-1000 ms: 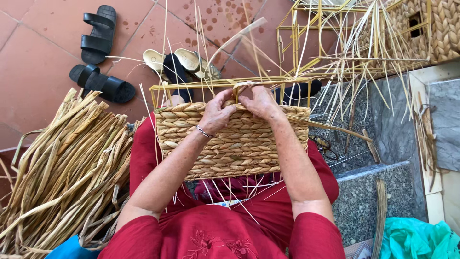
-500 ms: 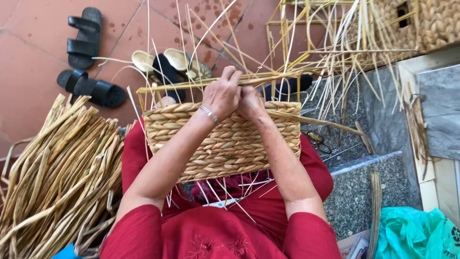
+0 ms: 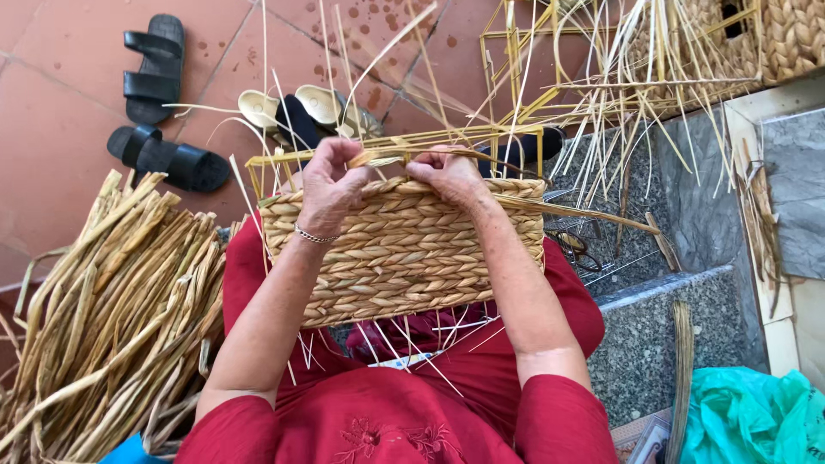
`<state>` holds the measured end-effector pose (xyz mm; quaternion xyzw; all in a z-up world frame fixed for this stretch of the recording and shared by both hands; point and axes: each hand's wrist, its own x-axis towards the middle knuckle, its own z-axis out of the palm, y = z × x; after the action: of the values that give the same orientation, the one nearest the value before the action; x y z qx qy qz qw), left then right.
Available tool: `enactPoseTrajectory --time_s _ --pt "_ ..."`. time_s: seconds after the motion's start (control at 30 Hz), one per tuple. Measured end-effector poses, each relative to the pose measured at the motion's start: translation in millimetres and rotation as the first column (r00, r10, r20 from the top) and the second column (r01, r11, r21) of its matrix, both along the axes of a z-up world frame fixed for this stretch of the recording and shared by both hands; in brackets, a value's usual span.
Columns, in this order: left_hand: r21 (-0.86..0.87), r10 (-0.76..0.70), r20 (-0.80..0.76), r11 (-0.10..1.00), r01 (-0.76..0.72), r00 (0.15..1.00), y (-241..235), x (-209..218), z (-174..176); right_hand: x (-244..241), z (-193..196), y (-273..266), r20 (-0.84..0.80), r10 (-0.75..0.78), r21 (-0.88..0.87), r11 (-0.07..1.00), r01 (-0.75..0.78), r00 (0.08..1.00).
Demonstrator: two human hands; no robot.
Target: The person weaves a rectangular basket using dried palm leaves. They interlace the leaves through a metal frame, repeatedly pulling and tightening the strands to form a tight weave.
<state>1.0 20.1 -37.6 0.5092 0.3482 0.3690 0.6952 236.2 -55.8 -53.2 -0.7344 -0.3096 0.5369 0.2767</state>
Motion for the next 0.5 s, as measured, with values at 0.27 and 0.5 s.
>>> enactPoseTrajectory --time_s 0.27,0.5 --pt "-0.402 0.391 0.312 0.880 -0.253 0.866 -1.5 -17.6 7.8 -7.6 -14.5 -2.9 0.471 -0.075 0.289 0.954 -0.074 0.879" --pt "-0.174 0.309 0.163 0.944 -0.281 0.937 -0.7 -53.7 20.4 -13.3 -3.6 -5.9 0.159 -0.260 0.226 0.949 0.221 0.952"
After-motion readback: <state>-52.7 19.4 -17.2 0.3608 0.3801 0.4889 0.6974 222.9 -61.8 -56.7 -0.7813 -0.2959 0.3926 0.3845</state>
